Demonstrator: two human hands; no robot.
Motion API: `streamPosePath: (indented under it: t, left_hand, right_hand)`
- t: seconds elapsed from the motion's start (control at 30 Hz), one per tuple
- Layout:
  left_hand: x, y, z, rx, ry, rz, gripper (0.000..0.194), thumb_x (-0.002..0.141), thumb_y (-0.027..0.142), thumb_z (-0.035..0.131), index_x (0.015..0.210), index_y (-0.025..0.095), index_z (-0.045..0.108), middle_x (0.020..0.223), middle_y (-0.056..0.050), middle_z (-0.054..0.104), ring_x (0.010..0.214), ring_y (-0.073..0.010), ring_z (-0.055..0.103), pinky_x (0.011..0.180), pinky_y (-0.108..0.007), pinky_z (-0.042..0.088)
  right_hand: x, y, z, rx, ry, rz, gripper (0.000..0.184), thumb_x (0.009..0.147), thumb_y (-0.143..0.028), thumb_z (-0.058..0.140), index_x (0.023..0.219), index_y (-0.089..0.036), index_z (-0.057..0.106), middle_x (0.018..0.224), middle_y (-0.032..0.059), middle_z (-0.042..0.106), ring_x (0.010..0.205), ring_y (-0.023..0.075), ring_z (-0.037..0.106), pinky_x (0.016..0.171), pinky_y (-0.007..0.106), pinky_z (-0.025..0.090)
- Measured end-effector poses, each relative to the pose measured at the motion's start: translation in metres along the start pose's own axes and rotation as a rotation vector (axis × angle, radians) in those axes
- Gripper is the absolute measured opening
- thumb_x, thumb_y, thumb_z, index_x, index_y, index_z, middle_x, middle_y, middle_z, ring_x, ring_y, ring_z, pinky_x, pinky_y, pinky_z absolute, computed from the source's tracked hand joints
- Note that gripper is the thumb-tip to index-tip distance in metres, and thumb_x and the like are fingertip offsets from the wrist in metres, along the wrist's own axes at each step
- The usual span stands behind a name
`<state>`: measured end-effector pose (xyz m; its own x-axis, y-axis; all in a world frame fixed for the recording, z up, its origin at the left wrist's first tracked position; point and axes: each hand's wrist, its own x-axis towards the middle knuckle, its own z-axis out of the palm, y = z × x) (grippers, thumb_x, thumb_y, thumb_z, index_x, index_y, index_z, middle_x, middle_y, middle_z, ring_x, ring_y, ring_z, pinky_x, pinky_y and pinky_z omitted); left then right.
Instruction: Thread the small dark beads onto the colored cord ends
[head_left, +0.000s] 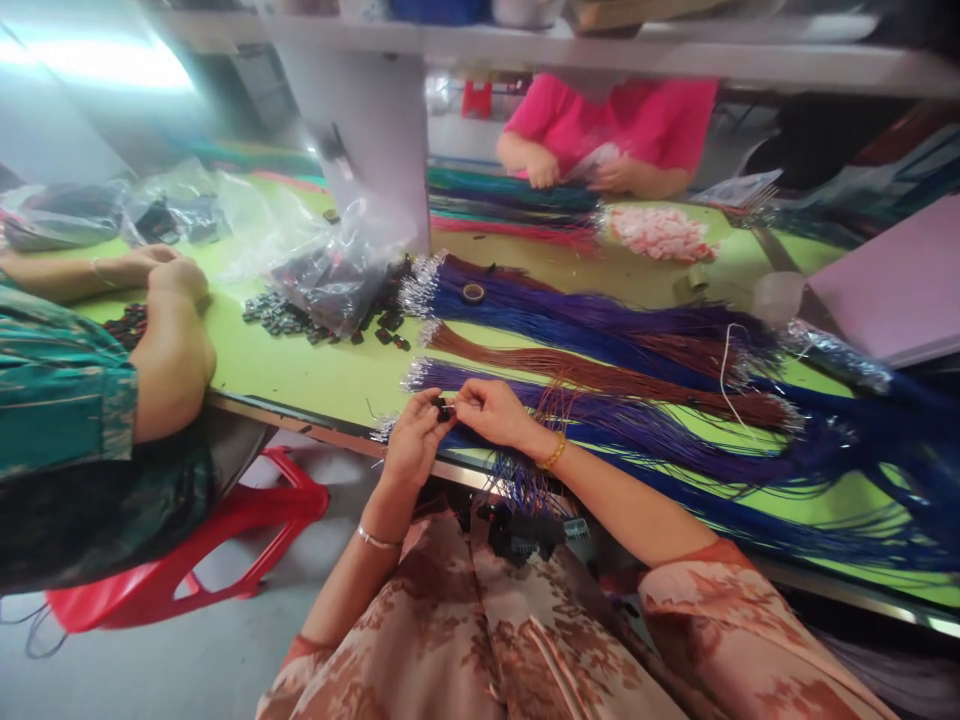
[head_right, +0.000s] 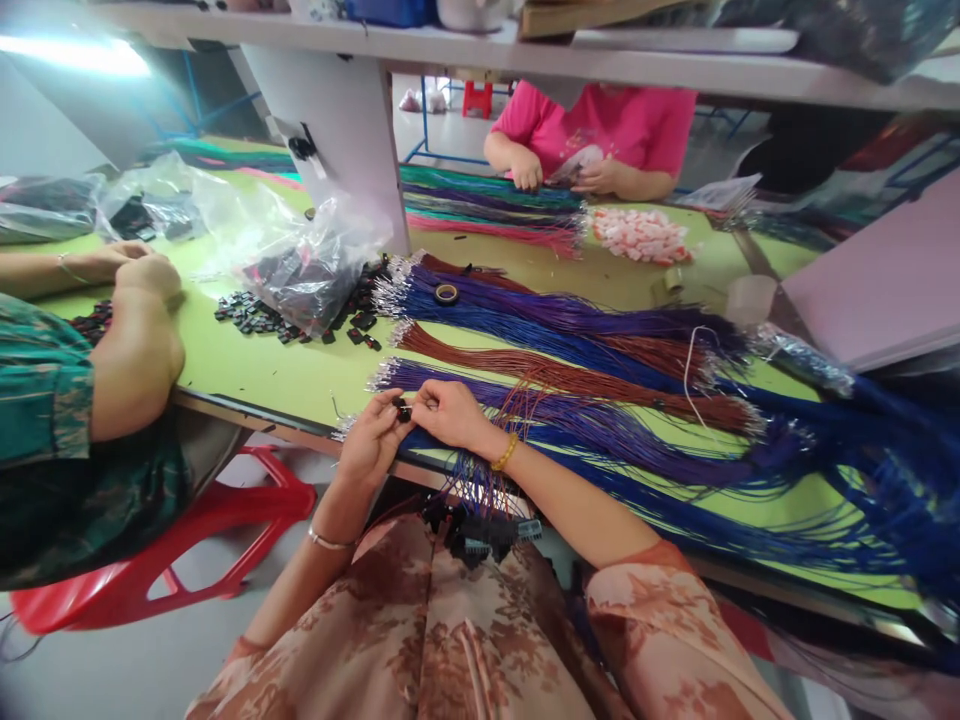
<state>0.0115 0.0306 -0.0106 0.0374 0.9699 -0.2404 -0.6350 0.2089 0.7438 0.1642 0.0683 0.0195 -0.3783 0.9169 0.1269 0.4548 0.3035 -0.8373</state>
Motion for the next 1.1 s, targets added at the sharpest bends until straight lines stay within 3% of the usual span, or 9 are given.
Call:
streamPosePath:
  t: [0.3, 1.1]
  left_hand:
    - [0.0037, -0.0014, -0.0065, 0.009, -0.031, -0.006, 0.030, 0.073, 0.014, 0.067, 0.103, 0.018, 0.061, 0.093, -0.006, 0.067, 0.090, -0.0148, 0.064, 0.096, -0.036, 0.047]
    - [0.0017, -0.0024, -0.0040, 0.048, -0.010, 0.005, 0.024, 0.075, 0.016, 0.067, 0.098, 0.017, 0.062, 0.089, -0.005, 0.065, 0.089, -0.0137, 0.063, 0.094, -0.034, 0.049]
  right_hand:
    - [-0.0018, -0.0067, 0.0006, -0.168, -0.004, 0.056, 0.014, 0.072, -0.026, 0.057, 0.062, -0.017, 0.057, 0.058, -0.0026, 0.053, 0.054, 0.0092, 0.040, 0.055, 0.022, 0.025]
    - [-0.0051, -0.0052, 0.0011, -0.199, 0.007, -0.020, 0.009, 0.073, -0.023, 0.057, 0.066, -0.017, 0.058, 0.062, -0.0019, 0.057, 0.055, 0.0096, 0.042, 0.055, 0.022, 0.026]
